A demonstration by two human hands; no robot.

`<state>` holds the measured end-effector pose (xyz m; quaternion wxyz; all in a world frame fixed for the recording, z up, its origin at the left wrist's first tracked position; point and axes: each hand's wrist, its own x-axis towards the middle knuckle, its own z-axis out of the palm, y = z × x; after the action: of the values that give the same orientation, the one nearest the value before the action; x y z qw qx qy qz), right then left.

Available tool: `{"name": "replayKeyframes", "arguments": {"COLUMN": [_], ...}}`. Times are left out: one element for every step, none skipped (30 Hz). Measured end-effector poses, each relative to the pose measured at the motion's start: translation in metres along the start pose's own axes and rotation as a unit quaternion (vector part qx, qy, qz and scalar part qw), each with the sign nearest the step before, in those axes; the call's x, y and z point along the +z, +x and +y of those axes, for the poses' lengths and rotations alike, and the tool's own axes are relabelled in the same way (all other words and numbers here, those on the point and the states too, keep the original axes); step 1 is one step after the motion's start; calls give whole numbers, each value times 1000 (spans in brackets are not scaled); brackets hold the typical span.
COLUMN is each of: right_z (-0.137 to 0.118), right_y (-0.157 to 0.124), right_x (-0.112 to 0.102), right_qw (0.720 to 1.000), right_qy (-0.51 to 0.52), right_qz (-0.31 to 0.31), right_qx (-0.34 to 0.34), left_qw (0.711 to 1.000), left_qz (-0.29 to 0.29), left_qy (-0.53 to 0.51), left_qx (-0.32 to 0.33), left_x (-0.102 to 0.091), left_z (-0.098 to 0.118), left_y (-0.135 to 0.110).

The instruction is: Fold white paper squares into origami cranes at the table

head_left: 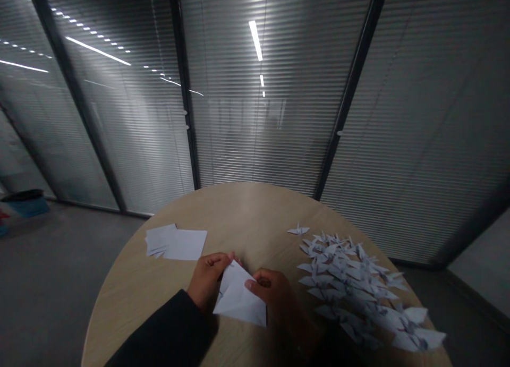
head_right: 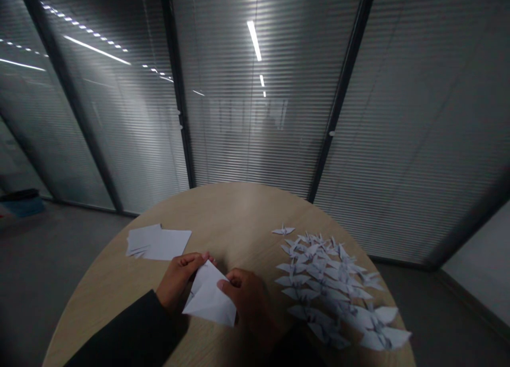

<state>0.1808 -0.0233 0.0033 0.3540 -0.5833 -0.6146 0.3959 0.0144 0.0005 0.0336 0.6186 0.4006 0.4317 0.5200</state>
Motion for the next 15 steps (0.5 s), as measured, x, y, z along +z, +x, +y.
{"name": "replayKeyframes", "arguments": {"right_z": [0,1,1,2,3,4,5,6,7,8,9,10,11,13,14], "right_y": [0,1,1,2,3,3,4,4,5,5,6,7,8,9,10], "right_x": [0,1,1,1,1,1,1,1,1,1,2,3,4,5,6], "right_qw": [1000,1000,1000,1000,999,999,999,999,999,999,998,998,998,998,998], "right_qy": [2,4,9,16,25,34,42,47,50,51,55,59,63,66,69], "right_qz": [-3,-6,-11,-16,-20,-20,-19,-19,-17,-13,-10,-7,-6,-4,-5], "right_qx": [2,5,7,9,9,8,9,9,9,9,8,6,5,5,6], "left_qw": [1000,1000,1000,999,999,999,999,999,999,999,999,998,997,996,995], "left_qz": [5,10,24,31,40,43,43,40,32,20,7,-7,-21,-32,-37], "left_qy": [-3,-7,-14,-18,-21,-19,-13,-3,11,26,39,53,67,79,88], "left_qx": [3,6,12,10,10,4,-3,-8,-13,-16,-17,-19,-21,-23,-22], "left_x": [-1,-2,-3,-4,-4,-5,-5,-4,-3,-2,-1,0,0,1,1], "left_z": [0,0,1,1,3,4,5,6,7,7,7,6,6,5,4], "left_y": [1,2,3,5,5,6,5,4,3,2,0,-1,-2,-3,-3]}}
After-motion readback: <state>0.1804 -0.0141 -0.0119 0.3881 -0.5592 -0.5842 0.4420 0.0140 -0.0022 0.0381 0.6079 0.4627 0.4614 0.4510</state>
